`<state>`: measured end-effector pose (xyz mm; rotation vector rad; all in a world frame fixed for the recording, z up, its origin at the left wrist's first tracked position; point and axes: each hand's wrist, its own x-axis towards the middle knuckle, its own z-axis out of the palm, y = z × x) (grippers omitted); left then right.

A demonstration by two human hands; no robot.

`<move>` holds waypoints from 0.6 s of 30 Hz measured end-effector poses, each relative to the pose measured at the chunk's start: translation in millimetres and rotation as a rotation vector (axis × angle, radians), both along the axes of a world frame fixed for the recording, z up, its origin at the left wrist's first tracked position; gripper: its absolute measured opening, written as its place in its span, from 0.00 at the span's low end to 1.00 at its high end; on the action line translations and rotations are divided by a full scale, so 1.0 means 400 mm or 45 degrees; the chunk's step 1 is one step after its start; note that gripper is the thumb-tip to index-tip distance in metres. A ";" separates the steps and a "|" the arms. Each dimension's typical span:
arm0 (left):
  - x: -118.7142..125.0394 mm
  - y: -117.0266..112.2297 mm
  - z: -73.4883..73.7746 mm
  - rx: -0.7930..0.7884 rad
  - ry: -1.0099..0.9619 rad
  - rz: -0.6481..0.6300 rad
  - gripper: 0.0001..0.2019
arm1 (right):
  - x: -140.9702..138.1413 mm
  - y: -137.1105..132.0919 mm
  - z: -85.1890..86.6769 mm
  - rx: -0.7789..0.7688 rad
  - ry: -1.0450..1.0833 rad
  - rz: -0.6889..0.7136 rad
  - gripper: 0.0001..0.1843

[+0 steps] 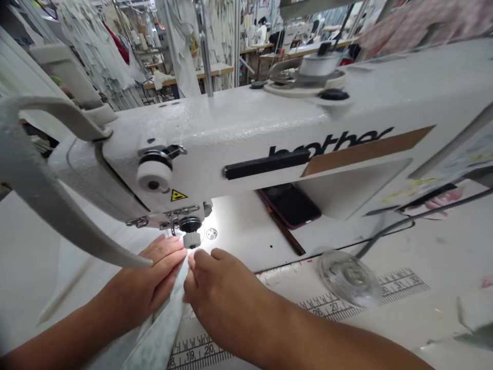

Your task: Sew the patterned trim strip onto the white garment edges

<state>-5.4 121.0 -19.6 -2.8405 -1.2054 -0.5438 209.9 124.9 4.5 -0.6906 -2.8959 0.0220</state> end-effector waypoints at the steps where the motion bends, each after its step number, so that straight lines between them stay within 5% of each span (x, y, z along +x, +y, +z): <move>1: 0.001 0.002 0.001 0.012 -0.004 -0.001 0.17 | 0.000 0.001 -0.001 -0.004 0.012 -0.006 0.05; 18: 0.001 0.003 0.004 -0.043 -0.020 0.014 0.17 | -0.005 0.005 -0.002 0.004 0.058 -0.040 0.06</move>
